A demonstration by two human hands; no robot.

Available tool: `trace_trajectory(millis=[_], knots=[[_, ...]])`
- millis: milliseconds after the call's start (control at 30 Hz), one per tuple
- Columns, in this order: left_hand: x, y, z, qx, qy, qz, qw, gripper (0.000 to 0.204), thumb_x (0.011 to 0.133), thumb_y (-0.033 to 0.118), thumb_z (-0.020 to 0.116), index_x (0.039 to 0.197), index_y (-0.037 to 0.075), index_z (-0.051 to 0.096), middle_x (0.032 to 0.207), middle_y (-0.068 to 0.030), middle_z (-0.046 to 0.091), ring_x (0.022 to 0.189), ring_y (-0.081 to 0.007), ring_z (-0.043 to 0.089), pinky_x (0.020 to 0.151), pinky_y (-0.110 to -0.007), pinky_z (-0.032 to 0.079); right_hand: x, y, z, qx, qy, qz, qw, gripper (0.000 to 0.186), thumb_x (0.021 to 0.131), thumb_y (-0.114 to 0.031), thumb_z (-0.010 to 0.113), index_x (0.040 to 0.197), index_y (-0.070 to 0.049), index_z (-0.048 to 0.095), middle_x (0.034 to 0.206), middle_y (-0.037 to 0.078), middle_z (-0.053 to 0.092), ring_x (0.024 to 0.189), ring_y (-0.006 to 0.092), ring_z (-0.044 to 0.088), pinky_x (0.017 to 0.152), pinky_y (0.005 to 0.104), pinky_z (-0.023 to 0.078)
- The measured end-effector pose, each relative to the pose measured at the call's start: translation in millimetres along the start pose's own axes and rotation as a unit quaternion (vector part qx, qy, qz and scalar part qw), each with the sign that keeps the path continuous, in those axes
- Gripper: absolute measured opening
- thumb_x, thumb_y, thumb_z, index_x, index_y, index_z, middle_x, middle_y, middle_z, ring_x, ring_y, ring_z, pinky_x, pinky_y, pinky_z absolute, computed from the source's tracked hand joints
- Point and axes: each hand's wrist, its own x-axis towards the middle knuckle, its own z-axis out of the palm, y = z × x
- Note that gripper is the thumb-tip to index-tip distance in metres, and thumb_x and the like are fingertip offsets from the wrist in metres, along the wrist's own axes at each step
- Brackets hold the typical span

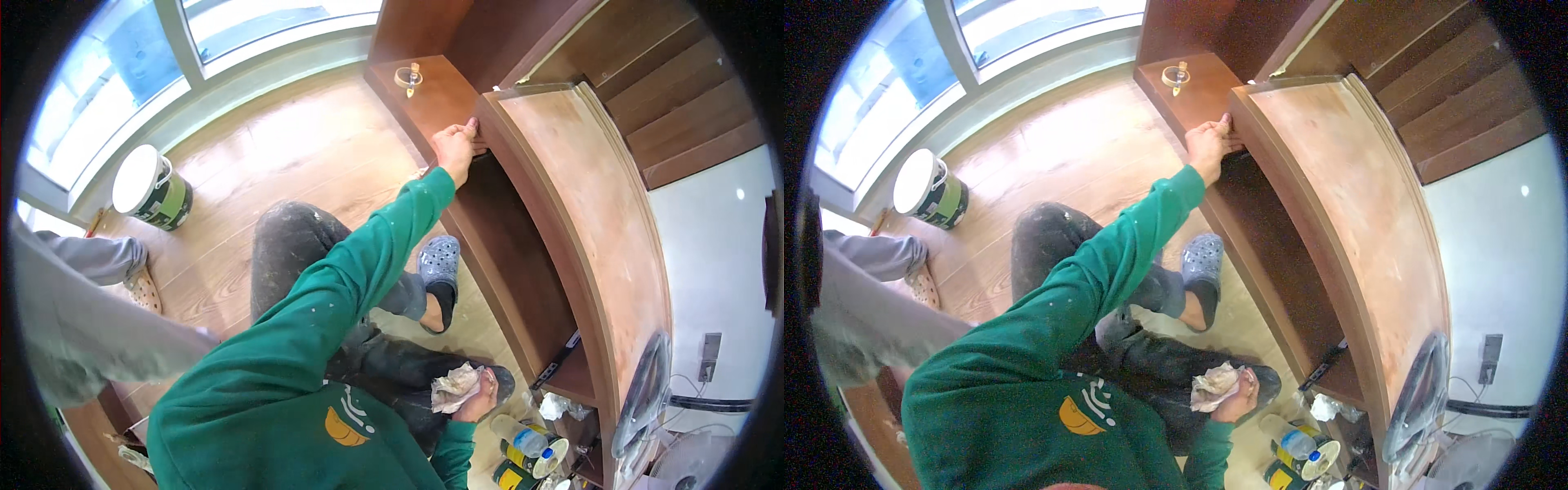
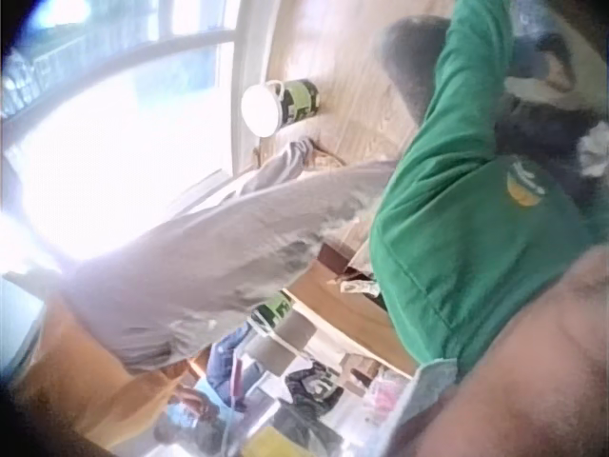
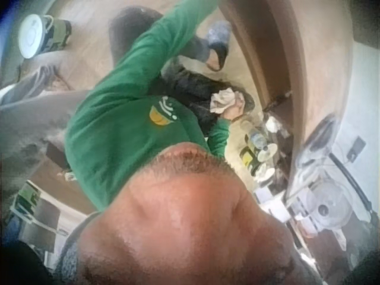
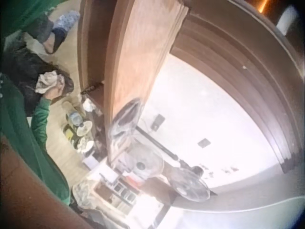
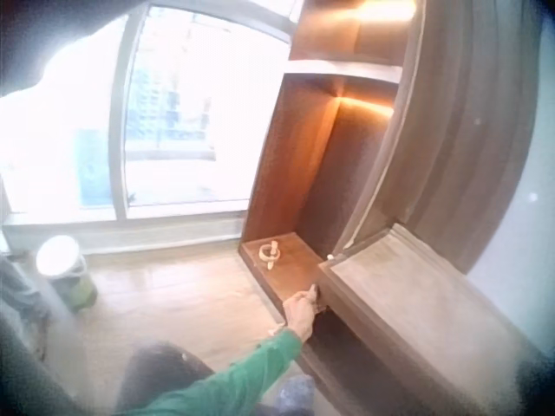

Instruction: The person sits on the floor and wipes a curved wooden cabinet with a cloth. They then use a sanding block to smooth the edges and a utility knife to scrape the surface.

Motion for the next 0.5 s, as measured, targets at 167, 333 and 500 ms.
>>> trace_trajectory(millis=[167,333,500], knots=[[-5,-4,6,0.073,0.018,0.055,0.996,0.025,0.092,0.021,0.064,0.08,0.0,0.057,0.074,-0.0126,0.064,0.062,-0.0222,0.065,0.059,-0.034,0.057,-7,-2,6,0.02,-0.011,0.006,1.0,0.028,0.088,-0.012,0.06,0.109,0.006,0.059,0.105,0.016,0.061,0.095,0.0246,0.06,0.087,0.0359,0.049],[-9,1,5,0.039,0.004,0.029,0.999,0.027,0.095,0.022,0.06,0.081,-0.002,0.058,0.073,-0.0124,0.065,0.062,-0.0199,0.066,0.058,-0.032,0.056,-7,0,-2,0.019,-0.006,0.006,1.0,0.031,0.089,-0.014,0.057,0.113,0.006,0.057,0.108,0.017,0.06,0.098,0.0261,0.06,0.088,0.0374,0.049],[-28,5,-23,0.07,0.036,0.008,0.997,0.037,0.097,0.032,0.053,0.083,-0.002,0.059,0.08,-0.0146,0.067,0.071,-0.0228,0.068,0.067,-0.037,0.056,3,-18,31,0.036,-0.088,0.025,0.995,0.036,0.091,-0.016,0.049,0.118,0.006,0.057,0.113,0.017,0.06,0.102,0.0277,0.06,0.093,0.0392,0.047]])
